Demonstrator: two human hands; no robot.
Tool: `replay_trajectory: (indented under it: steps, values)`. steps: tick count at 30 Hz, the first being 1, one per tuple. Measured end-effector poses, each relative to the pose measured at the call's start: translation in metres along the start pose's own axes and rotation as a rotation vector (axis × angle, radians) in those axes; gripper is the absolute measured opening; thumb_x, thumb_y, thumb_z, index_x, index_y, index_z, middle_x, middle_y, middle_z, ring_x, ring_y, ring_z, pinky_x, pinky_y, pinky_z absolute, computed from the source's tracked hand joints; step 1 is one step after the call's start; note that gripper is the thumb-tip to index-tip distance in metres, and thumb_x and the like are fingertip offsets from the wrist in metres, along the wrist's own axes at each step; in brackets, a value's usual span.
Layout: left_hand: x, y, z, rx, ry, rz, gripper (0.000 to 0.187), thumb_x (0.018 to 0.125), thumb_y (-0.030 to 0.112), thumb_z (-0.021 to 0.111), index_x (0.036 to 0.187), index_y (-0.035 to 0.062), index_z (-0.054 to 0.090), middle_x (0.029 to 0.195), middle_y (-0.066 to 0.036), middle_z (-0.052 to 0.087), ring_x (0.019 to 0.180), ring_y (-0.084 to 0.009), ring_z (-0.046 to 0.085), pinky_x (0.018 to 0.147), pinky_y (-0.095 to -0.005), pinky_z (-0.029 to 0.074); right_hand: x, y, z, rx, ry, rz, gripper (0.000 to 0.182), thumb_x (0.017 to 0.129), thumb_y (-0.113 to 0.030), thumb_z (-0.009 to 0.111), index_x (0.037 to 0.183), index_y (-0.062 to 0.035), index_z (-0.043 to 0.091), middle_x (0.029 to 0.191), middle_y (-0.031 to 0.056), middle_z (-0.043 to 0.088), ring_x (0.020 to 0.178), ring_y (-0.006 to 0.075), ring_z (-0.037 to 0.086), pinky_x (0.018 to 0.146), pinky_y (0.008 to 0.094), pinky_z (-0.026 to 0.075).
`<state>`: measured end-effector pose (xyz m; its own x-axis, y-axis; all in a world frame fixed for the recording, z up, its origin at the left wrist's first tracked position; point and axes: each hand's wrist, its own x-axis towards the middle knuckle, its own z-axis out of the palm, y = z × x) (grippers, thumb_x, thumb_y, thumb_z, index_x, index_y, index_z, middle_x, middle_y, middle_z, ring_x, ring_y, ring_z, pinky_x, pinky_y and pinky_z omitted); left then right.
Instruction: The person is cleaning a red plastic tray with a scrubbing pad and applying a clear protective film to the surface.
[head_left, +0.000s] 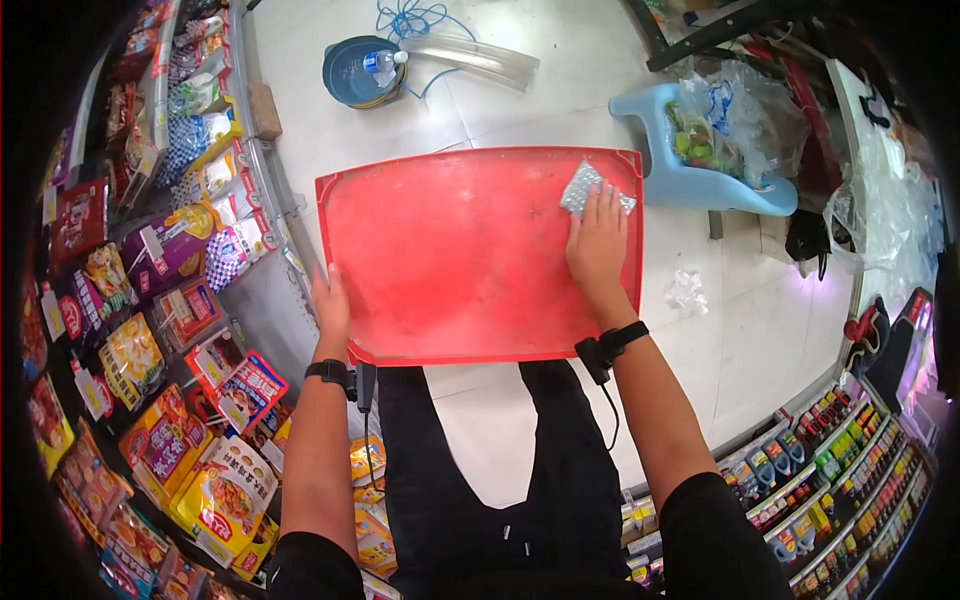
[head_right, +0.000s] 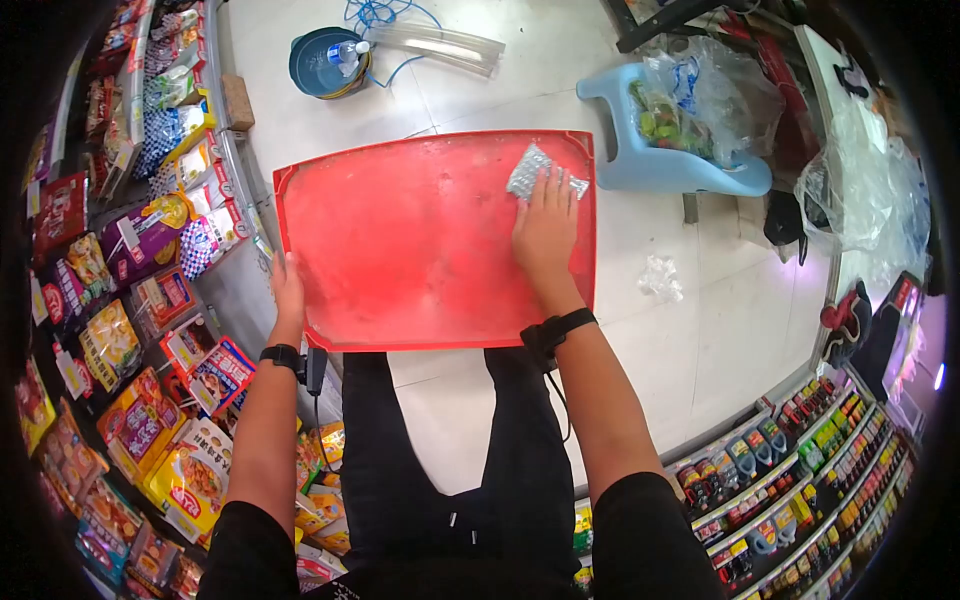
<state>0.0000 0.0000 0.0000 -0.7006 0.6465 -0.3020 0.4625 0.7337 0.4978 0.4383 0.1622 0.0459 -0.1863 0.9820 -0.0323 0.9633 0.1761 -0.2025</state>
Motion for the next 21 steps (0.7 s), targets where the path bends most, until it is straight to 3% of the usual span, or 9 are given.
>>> replay_trajectory:
  steps: [2, 5, 6, 11, 15, 17, 18, 20, 21]
  values:
    - [-0.013, 0.027, 0.005, -0.34, -0.102, -0.107, 0.065, 0.113, 0.049, 0.037, 0.148, -0.0033, 0.053, 0.15, -0.023, 0.057, 0.142, -0.0364, 0.051, 0.119, -0.0375, 0.035, 0.007, 0.004, -0.005, 0.02, 0.137, 0.132, 0.058, 0.104, -0.023, 0.054, 0.155, 0.0019, 0.044, 0.166, 0.0207, 0.036, 0.155, 0.0383, 0.032, 0.125, 0.0534, 0.026]
    - [-0.008, 0.026, 0.016, -0.392, -0.19, -0.189, 0.065, 0.114, 0.048, 0.033, 0.14, -0.0056, 0.06, 0.138, -0.023, 0.065, 0.133, -0.0356, 0.058, 0.114, -0.0373, 0.04, 0.028, -0.022, 0.024, -0.05, 0.196, 0.325, 0.055, 0.104, -0.022, 0.053, 0.153, 0.0019, 0.046, 0.163, 0.0218, 0.04, 0.153, 0.0397, 0.034, 0.124, 0.0527, 0.028]
    - [0.002, 0.026, 0.001, -0.375, -0.164, -0.177, 0.065, 0.114, 0.048, 0.033, 0.14, -0.0056, 0.06, 0.138, -0.023, 0.065, 0.133, -0.0356, 0.058, 0.114, -0.0373, 0.04, 0.044, -0.045, 0.035, -0.023, 0.29, 0.357, 0.05, 0.103, -0.02, 0.055, 0.147, 0.0032, 0.053, 0.156, 0.0239, 0.048, 0.147, 0.0421, 0.041, 0.12, 0.0535, 0.032]
    - [-0.009, 0.043, -0.002, -0.303, -0.145, -0.296, 0.066, 0.113, 0.051, 0.033, 0.14, -0.0003, 0.062, 0.136, -0.02, 0.068, 0.13, -0.0358, 0.061, 0.111, -0.0392, 0.043, 0.068, -0.127, 0.051, -0.046, 0.43, 0.475, 0.037, 0.1, -0.015, 0.061, 0.132, 0.0032, 0.065, 0.141, 0.0253, 0.057, 0.131, 0.0433, 0.052, 0.111, 0.0552, 0.04]
    - [-0.003, 0.046, -0.018, -0.379, -0.296, -0.325, 0.069, 0.114, 0.051, 0.032, 0.145, -0.0056, 0.055, 0.142, -0.019, 0.063, 0.132, -0.0293, 0.058, 0.113, -0.0364, 0.04, 0.06, -0.225, 0.078, 0.056, 0.389, 0.288, 0.037, 0.096, -0.015, 0.064, 0.131, -0.0031, 0.067, 0.141, 0.0237, 0.057, 0.132, 0.0418, 0.053, 0.109, 0.0529, 0.042]
    - [-0.007, 0.042, -0.014, -0.355, -0.223, -0.317, 0.065, 0.113, 0.052, 0.032, 0.143, 0.0023, 0.06, 0.138, -0.018, 0.067, 0.129, -0.0351, 0.061, 0.11, -0.0405, 0.044, 0.046, -0.255, 0.073, 0.208, 0.253, 0.006, 0.039, 0.093, -0.013, 0.064, 0.13, -0.0043, 0.069, 0.141, 0.0228, 0.058, 0.134, 0.0407, 0.052, 0.11, 0.0533, 0.042]
    - [-0.008, 0.041, -0.016, -0.349, -0.233, -0.317, 0.065, 0.113, 0.052, 0.032, 0.143, 0.0023, 0.06, 0.138, -0.018, 0.067, 0.129, -0.0351, 0.061, 0.11, -0.0405, 0.044, 0.044, -0.252, 0.072, 0.204, 0.249, 0.015, 0.039, 0.093, -0.013, 0.064, 0.13, -0.0043, 0.069, 0.141, 0.0228, 0.058, 0.134, 0.0407, 0.052, 0.11, 0.0533, 0.042]
    - [-0.009, 0.045, -0.016, -0.41, -0.235, -0.314, 0.065, 0.113, 0.051, 0.031, 0.143, 0.0023, 0.06, 0.138, -0.018, 0.067, 0.127, -0.0345, 0.062, 0.109, -0.04, 0.044, 0.045, -0.23, 0.061, 0.268, 0.088, -0.228, 0.041, 0.091, -0.011, 0.064, 0.131, -0.0048, 0.069, 0.141, 0.022, 0.058, 0.136, 0.0392, 0.052, 0.11, 0.0527, 0.042]
    - [-0.009, 0.046, -0.016, -0.412, -0.241, -0.311, 0.065, 0.113, 0.051, 0.031, 0.143, 0.0023, 0.06, 0.138, -0.018, 0.067, 0.127, -0.0345, 0.062, 0.109, -0.04, 0.044, 0.047, -0.207, 0.058, 0.191, 0.123, -0.183, 0.04, 0.092, -0.011, 0.063, 0.131, -0.0048, 0.069, 0.14, 0.022, 0.059, 0.133, 0.04, 0.053, 0.109, 0.0523, 0.043]
